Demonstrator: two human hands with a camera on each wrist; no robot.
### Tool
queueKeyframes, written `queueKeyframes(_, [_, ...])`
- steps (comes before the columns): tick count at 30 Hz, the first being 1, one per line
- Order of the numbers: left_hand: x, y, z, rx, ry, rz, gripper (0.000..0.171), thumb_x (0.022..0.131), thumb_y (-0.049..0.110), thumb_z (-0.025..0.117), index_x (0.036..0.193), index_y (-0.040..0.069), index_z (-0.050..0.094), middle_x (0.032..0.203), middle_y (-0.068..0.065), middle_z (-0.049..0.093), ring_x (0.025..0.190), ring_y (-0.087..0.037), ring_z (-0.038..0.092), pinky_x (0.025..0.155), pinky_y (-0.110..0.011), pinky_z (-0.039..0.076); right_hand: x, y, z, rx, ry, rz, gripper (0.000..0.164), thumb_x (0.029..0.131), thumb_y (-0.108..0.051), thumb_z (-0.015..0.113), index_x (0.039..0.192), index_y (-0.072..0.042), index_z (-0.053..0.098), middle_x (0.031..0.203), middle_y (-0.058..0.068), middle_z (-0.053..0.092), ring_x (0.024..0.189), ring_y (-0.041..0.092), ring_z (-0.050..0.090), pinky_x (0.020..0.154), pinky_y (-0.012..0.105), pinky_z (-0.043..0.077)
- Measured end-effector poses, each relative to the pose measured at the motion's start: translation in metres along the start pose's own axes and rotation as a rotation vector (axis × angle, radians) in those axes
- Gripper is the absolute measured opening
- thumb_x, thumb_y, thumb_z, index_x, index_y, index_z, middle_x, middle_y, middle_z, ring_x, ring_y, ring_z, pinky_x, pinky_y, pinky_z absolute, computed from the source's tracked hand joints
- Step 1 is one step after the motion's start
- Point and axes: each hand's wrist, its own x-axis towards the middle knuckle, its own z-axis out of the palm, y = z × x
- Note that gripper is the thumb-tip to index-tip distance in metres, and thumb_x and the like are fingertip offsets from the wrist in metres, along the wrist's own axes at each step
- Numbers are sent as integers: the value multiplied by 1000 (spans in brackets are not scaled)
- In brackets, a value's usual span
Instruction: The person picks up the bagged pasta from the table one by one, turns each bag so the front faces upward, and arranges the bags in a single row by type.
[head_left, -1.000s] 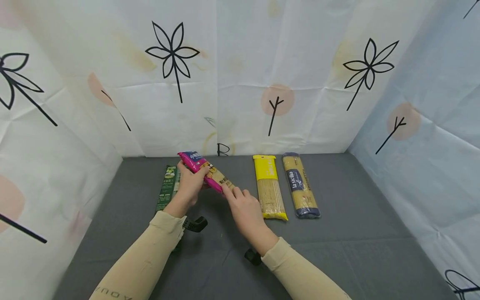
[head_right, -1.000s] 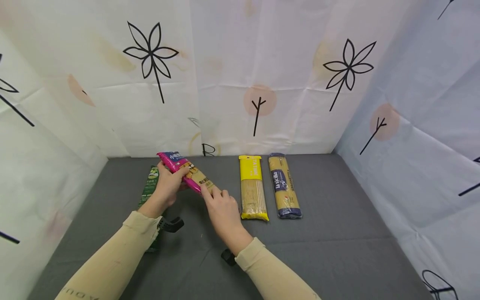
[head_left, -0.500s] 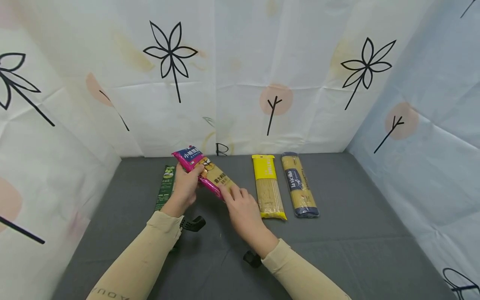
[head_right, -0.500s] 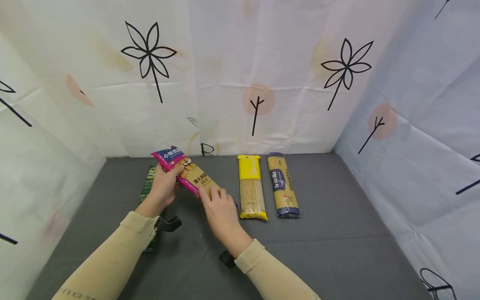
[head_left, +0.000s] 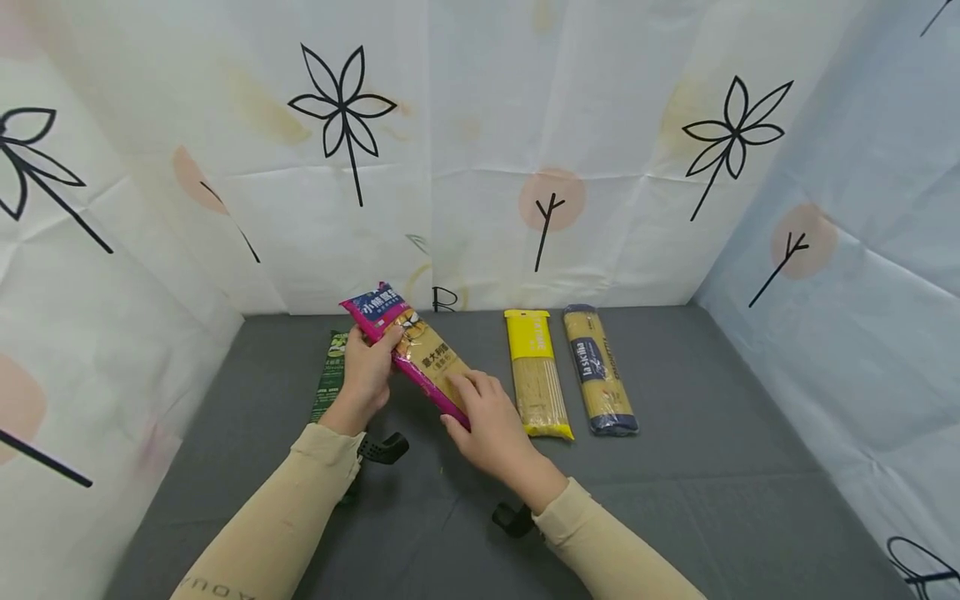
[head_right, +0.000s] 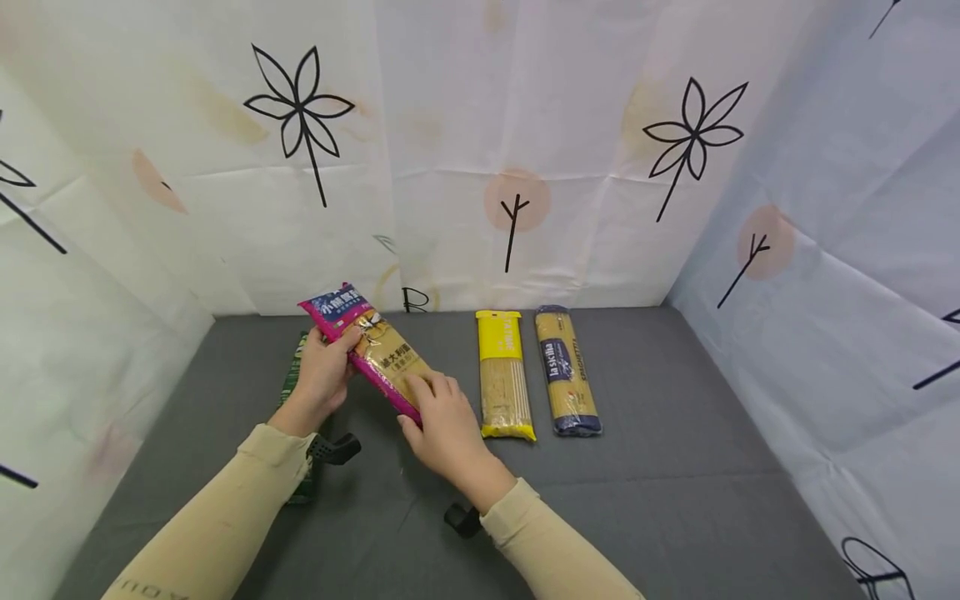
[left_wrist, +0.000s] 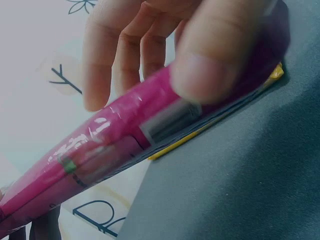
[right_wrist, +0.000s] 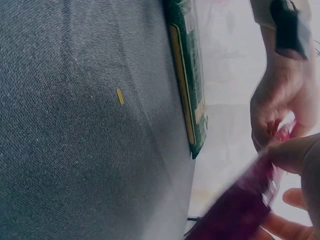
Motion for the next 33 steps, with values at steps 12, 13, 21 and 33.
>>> queueKeyframes(12, [1, -7, -4, -10, -13, 26, 57, 99, 20, 57, 148, 19, 28, 132, -12, 51, 112, -28, 58, 87, -41, 52, -3, 15, 3, 202, -48, 97, 63, 94, -36, 63, 146, -12, 38, 134, 7, 49, 117, 18, 48, 98, 38, 44])
queueKeyframes(13, [2, -7, -4, -5, -17, 26, 58, 99, 21, 57, 149, 19, 28, 132, -12, 52, 111, -28, 58, 87, -41, 52, -3, 15, 3, 220, -52, 103, 63, 94, -35, 63, 146, -12, 38, 133, 8, 49, 116, 19, 49, 97, 39, 45])
queueKeyframes(21, [1, -9, -5, 15, -86, 34, 62, 100, 26, 54, 153, 24, 22, 132, -14, 54, 110, -29, 59, 87, -43, 51, -5, 19, 6, 505, -174, 254, 66, 96, -41, 59, 150, -16, 30, 135, 8, 49, 115, 20, 55, 90, 38, 50])
queueKeyframes(33, [0, -16, -4, 77, -139, 54, 56, 102, 27, 50, 151, 23, 25, 132, -12, 54, 109, -29, 59, 85, -44, 51, -5, 19, 10, 843, -264, 313, 55, 100, -29, 55, 143, -1, 33, 123, 15, 60, 104, 22, 61, 85, 41, 51])
